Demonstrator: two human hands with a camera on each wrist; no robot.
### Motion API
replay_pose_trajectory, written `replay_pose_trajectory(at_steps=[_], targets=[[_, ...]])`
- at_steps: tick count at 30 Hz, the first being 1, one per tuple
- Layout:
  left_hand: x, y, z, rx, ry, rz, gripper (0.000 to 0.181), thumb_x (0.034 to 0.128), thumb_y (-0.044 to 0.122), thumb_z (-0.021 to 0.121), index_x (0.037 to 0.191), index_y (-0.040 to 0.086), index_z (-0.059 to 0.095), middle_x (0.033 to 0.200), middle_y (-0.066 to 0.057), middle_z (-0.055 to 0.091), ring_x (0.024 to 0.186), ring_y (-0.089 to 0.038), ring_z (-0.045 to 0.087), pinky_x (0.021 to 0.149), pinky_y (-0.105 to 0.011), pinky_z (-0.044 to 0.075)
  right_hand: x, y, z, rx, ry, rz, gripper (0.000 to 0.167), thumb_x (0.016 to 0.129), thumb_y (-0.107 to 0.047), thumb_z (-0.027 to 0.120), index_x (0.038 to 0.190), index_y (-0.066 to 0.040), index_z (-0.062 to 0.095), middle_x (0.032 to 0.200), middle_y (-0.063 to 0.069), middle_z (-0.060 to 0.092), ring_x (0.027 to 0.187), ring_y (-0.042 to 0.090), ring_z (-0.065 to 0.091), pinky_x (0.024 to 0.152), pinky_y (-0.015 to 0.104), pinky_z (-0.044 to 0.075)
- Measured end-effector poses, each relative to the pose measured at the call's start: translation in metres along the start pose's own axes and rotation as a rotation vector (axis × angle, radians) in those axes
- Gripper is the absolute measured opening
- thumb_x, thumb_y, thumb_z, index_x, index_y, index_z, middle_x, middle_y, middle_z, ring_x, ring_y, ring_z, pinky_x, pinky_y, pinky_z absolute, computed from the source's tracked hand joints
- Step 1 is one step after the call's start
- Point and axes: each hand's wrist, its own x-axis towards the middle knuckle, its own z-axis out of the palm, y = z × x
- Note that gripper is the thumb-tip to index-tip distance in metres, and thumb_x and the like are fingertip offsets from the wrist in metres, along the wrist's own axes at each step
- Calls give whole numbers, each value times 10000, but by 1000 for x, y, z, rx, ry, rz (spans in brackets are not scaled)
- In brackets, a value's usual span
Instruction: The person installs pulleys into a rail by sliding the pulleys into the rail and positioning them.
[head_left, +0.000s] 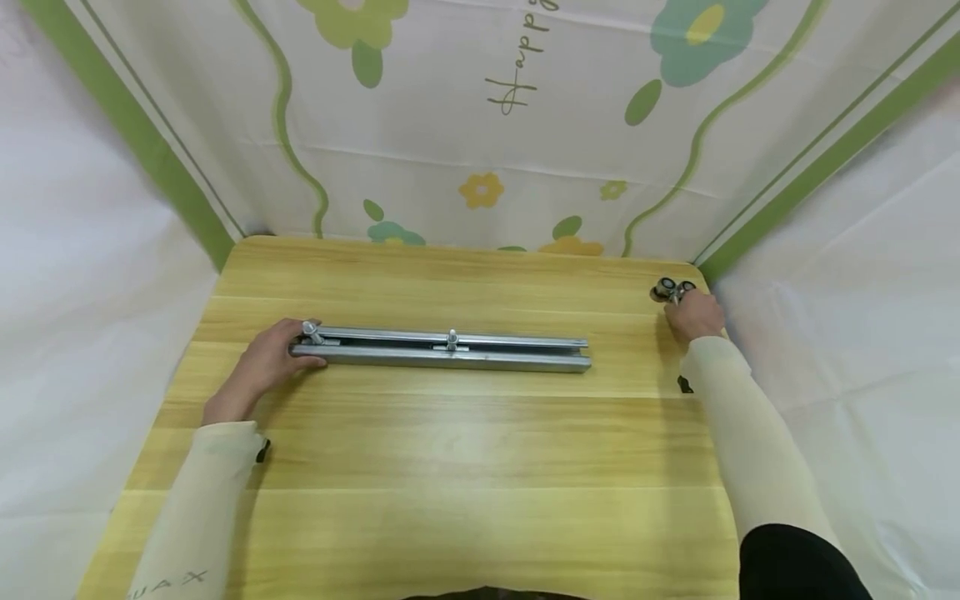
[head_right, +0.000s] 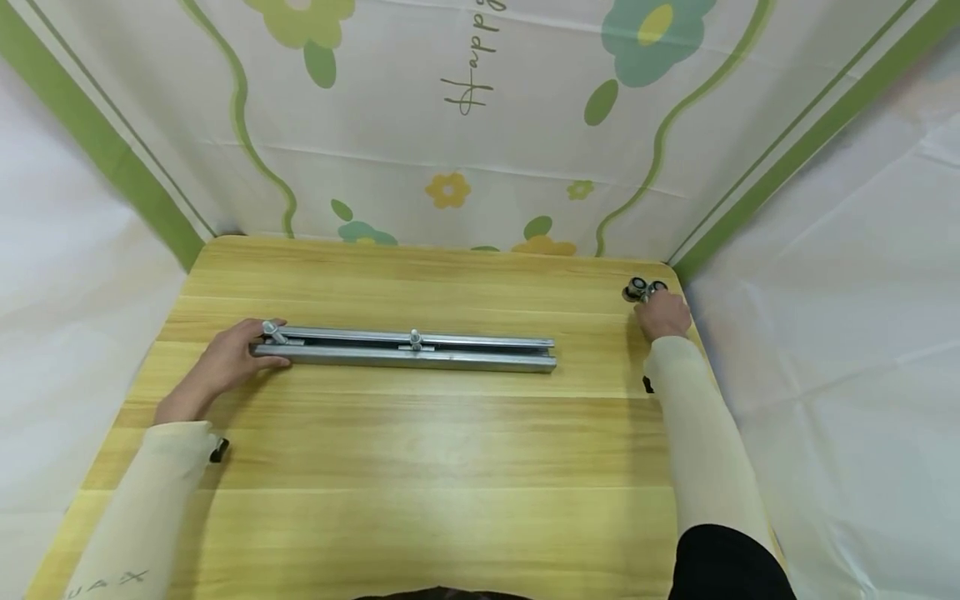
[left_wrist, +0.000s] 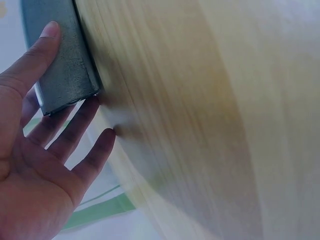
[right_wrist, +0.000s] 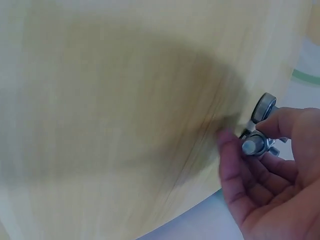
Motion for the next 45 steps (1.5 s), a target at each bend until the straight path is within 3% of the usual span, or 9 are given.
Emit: replay_pose_trajectory(at_steps=[6,11,15,21,23,29,38,45], targets=[[0,0,0,-8,-3,-6,671,890,193,875,1452,-20,578,1428,-350,564,1329,-571,504,1112,-738,377,-13,1,1,12,23,-33,453,1038,-305,575,781,68,596,866,362,648,878,568,654,747,653,552],[-2,-1,0,-2,5,1,672,884,193,879,1445,-26,581,1421,-352,569,1321,-574,509,1105,-738,382,-20,-1,-5,27,55,-68,447,1020,-284,609,664,-22,539,719,248,613,699,423,608,638,576,539],[-1,0,0,-1,5,3,671,881,187,880,1446,-17,582,1415,-345,575,1317,-564,518,1104,-732,388,-25,-2,-12,58,58,-100,447,1005,-248,618,613,-91,471,591,114,527,553,280,500,513,444,463],[0,-1,-1,-10,-2,-5,674,891,197,875,1457,-11,573,1440,-348,553,1343,-568,490,1119,-737,366,-29,-3,-23,49,17,-143,459,972,-210,572,559,-152,379,496,-41,309,462,156,346,463,332,373],[1,-1,-1,-8,-4,-8,677,891,198,875,1458,-11,571,1441,-348,552,1345,-568,488,1120,-739,363,-30,-3,-27,48,6,-160,469,969,-198,565,540,-157,379,483,-51,298,454,140,327,466,325,375],[-1,-1,-2,-6,-5,1,683,895,208,871,1464,-15,566,1434,-348,558,1341,-564,493,1120,-731,369,-36,-11,-36,37,-51,-193,542,997,-195,579,470,-119,483,425,-7,516,408,114,339,455,308,370],[-6,-4,-2,-3,14,3,664,892,206,879,1439,-32,588,1397,-349,584,1298,-565,525,1060,-735,413,-40,-31,-39,-42,-104,-255,484,944,-175,589,497,-184,403,469,-74,296,476,84,219,471,275,291],[-2,-1,0,-9,4,7,676,892,198,876,1452,-35,578,1383,-349,587,1288,-564,529,1068,-737,408,-44,-30,-39,-48,-92,-286,417,950,-94,623,557,-149,497,497,-41,406,490,119,308,500,307,339]])
